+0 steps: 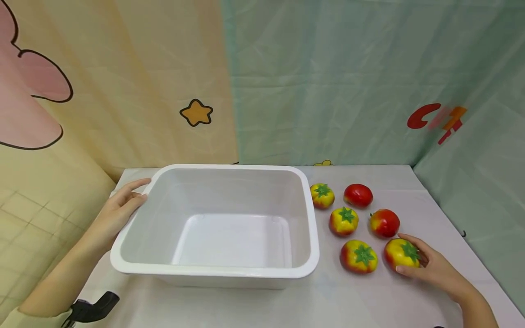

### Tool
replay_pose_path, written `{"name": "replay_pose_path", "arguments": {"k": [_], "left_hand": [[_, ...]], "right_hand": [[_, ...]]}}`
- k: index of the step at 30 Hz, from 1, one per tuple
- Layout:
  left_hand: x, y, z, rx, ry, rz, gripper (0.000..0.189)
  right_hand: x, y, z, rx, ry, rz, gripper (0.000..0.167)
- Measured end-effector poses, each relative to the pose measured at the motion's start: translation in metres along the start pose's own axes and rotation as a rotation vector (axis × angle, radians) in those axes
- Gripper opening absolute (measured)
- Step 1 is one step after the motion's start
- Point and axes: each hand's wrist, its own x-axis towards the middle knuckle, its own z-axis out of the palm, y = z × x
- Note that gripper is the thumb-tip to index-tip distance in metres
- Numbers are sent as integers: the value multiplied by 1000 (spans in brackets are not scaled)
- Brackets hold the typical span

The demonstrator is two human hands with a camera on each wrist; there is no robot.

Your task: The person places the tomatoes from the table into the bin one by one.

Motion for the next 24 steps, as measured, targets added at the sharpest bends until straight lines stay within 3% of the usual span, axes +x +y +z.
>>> {"name": "replay_pose_path", "arguments": {"k": [11, 21, 24], "left_hand": [[-2, -1, 2, -42, -42, -9, 46], [-2, -2, 2, -39, -51, -32, 48], [-2, -2, 2, -43, -48, -26, 48]], "right_hand": [[4, -6, -5, -15, -22, 19, 77], [9, -33, -23, -70, -24, -11, 79], [11, -43, -29, -86, -6, -61, 77]]}}
